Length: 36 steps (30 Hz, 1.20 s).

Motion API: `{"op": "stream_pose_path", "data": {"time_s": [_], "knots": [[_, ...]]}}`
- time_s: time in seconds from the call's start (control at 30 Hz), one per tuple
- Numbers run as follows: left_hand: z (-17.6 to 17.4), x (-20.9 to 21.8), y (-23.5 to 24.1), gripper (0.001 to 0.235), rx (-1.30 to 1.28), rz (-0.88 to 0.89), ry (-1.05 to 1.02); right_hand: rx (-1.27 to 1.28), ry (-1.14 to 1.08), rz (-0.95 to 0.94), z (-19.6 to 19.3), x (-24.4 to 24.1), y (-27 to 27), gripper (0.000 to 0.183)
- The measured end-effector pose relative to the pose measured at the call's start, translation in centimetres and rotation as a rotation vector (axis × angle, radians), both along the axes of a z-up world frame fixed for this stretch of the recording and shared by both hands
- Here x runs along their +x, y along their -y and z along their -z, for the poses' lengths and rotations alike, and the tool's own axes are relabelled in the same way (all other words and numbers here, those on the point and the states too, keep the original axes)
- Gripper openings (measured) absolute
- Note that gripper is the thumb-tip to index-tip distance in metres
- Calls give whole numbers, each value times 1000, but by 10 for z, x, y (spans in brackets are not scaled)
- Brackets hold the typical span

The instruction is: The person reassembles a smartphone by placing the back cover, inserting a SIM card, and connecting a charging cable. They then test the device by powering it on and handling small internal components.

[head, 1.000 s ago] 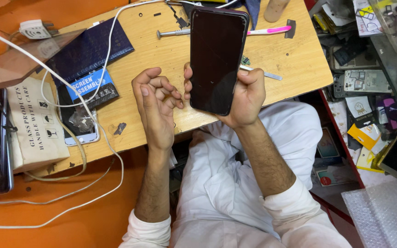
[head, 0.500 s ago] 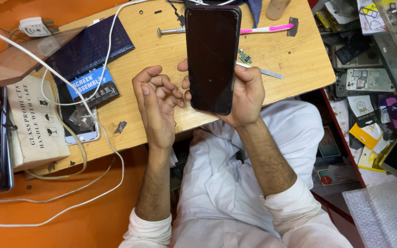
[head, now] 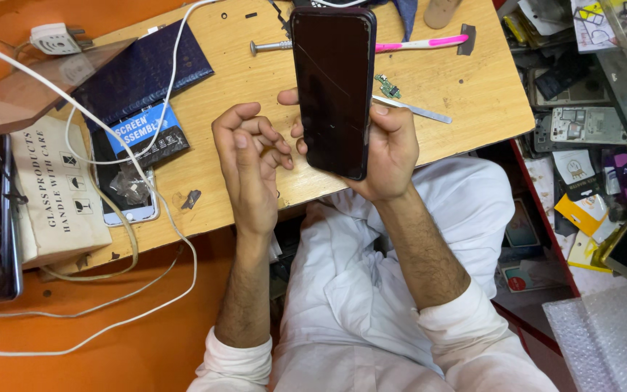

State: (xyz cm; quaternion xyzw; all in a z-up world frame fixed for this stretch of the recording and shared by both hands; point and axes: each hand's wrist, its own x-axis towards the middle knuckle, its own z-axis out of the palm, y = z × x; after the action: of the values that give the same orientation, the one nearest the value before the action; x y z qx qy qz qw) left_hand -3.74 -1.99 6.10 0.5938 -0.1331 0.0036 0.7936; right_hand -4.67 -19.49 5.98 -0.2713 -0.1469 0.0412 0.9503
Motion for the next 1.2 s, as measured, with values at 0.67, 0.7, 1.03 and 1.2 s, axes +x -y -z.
{"op": "stream_pose_path", "data": {"time_s": [0.67,0.7,1.03,1.2], "knots": [[-59,-31,47,29,671,-269,572,-353,164,83,-1,-8,-1,85],[-58,-35,49,28,681,-301,587,-376,170,97,0,-7,-1,86],[-48,-49,56,31,662,-345,530,-453,195,159,2,-5,-2,87],[-42,-53,56,33,757,-378,621,-500,213,179,3,-7,-1,84]]}}
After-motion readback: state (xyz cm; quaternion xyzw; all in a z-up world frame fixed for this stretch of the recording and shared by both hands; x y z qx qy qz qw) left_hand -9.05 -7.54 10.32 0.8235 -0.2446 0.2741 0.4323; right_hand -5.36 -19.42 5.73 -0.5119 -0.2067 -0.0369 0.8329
